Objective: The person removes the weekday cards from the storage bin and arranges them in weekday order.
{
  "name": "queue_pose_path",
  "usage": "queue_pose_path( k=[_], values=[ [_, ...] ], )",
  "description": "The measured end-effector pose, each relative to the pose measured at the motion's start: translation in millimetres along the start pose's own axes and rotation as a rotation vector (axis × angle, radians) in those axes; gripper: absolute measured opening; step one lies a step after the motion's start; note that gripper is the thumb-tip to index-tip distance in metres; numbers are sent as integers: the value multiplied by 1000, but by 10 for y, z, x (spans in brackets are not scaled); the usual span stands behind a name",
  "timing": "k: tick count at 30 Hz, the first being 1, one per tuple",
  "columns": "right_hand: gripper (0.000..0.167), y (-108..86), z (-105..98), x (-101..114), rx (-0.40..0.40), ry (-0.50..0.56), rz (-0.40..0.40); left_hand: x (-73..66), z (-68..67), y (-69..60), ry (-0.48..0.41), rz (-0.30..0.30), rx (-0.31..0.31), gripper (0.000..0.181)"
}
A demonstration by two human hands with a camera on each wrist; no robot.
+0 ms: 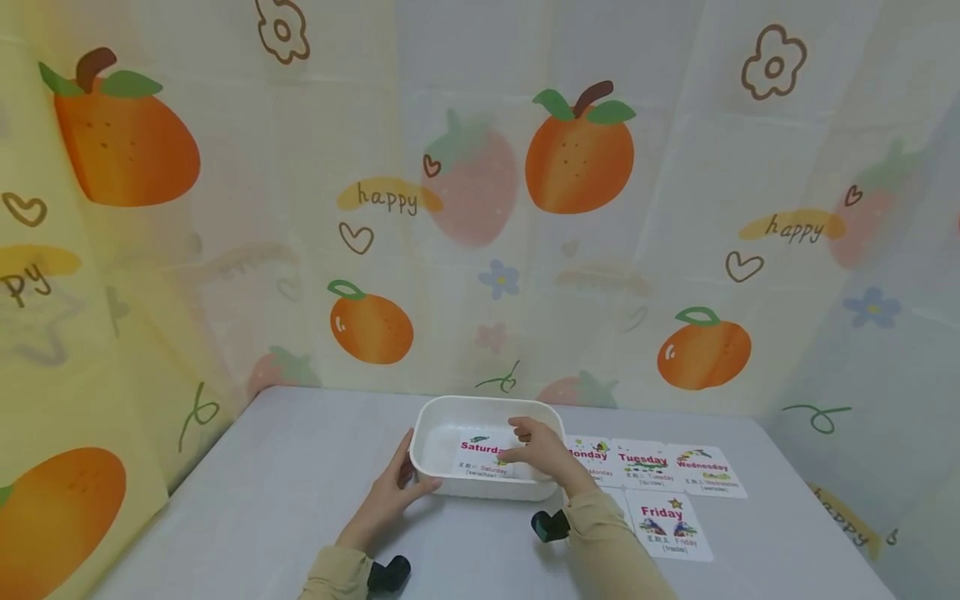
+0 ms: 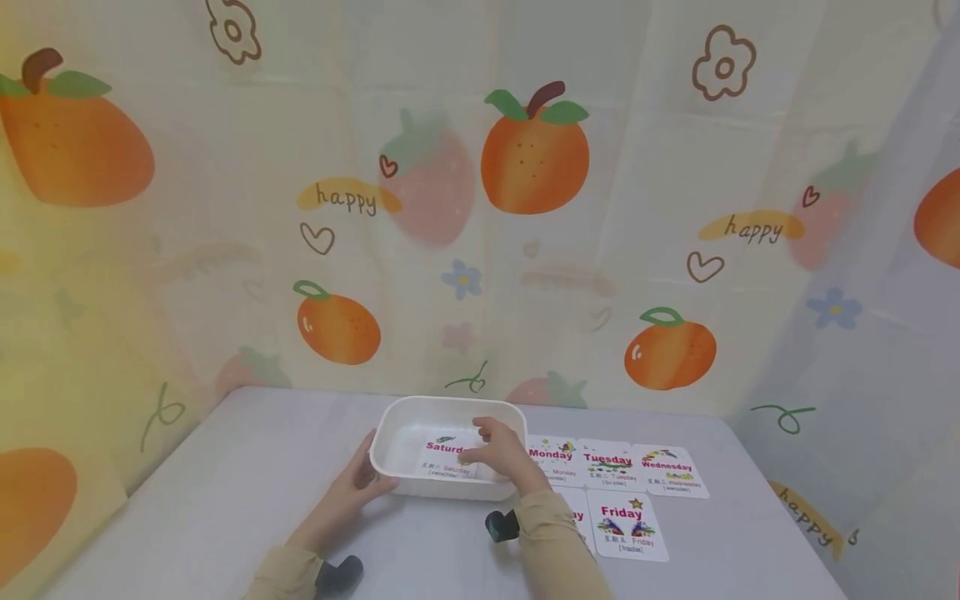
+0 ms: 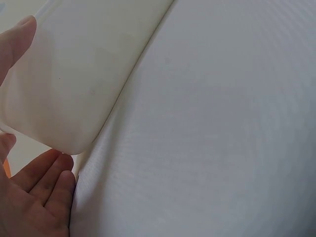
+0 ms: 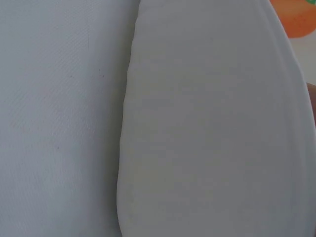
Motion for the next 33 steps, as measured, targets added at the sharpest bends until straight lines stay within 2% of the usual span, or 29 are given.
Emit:
queue_pose_path(
  k=[7,11,26,28,29,33],
  values=[
    [73,58,77,-41,42,31,25,340,42,181,-11,-5,-6,96],
    [76,82,124,-62,62,35,45,414,51,220,7,-10,-10,98],
    [78,157,157,-98,56,-7,173,425,64,234,24,-23,-23,95],
    [79,160,158,-106,59,-16,180,409,59,225,21,-22,-20,95],
    [79,158,157,-104,60,-19,179,353,50,195,15,-22,-18,95],
    [81,147,146,-93,64,-50,176,336,42,191,15,-19,-10,97]
  ],
)
Point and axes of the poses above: each hand's wrist, its own y-axis towards the middle knuckle, its own z-axis out of the palm, x = y × z, the point moved 3 cm from there along y, towards the middle knuckle, and after that the axes turned 4 degrees about -z, right-handed, at the moved point
